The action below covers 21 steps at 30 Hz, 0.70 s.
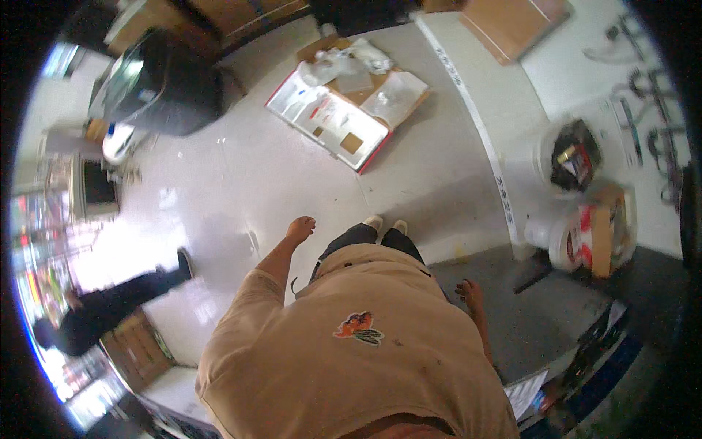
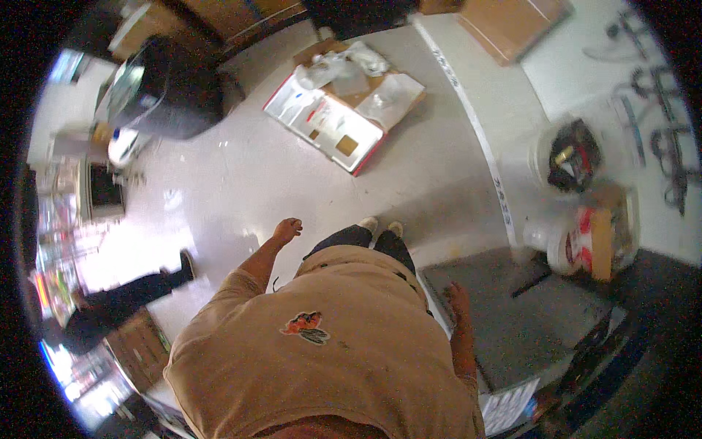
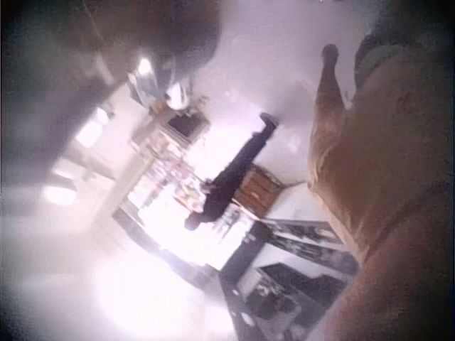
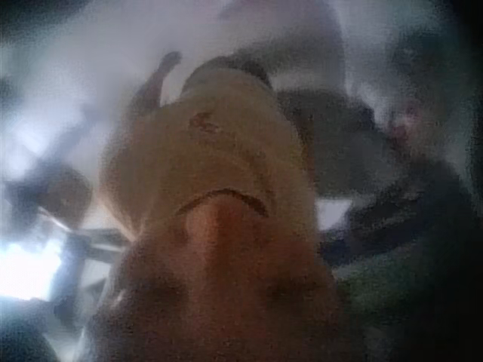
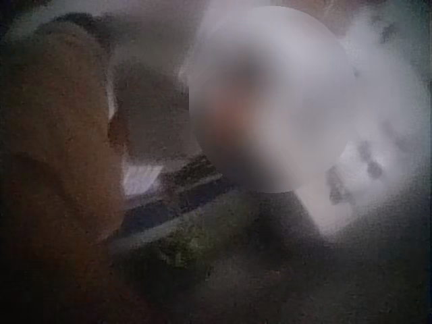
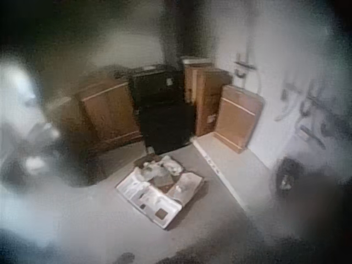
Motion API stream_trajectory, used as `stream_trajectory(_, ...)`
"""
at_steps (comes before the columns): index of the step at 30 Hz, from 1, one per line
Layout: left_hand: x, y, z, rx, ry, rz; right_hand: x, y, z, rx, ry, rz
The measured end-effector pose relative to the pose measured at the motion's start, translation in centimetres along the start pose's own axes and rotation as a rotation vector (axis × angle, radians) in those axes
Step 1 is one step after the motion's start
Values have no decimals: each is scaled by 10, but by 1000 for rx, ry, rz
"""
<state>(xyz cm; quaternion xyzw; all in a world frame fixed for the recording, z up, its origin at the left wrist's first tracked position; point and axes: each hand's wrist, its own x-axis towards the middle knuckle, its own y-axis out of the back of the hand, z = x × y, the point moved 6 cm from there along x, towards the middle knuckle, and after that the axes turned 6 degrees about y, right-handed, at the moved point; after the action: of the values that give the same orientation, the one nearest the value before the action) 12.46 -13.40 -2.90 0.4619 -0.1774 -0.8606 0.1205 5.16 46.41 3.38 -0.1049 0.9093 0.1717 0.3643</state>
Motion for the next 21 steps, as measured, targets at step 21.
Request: stream_trajectory(21,-135,-71,-19,-250,217,259,152,-9,-144,-243,85,-306)
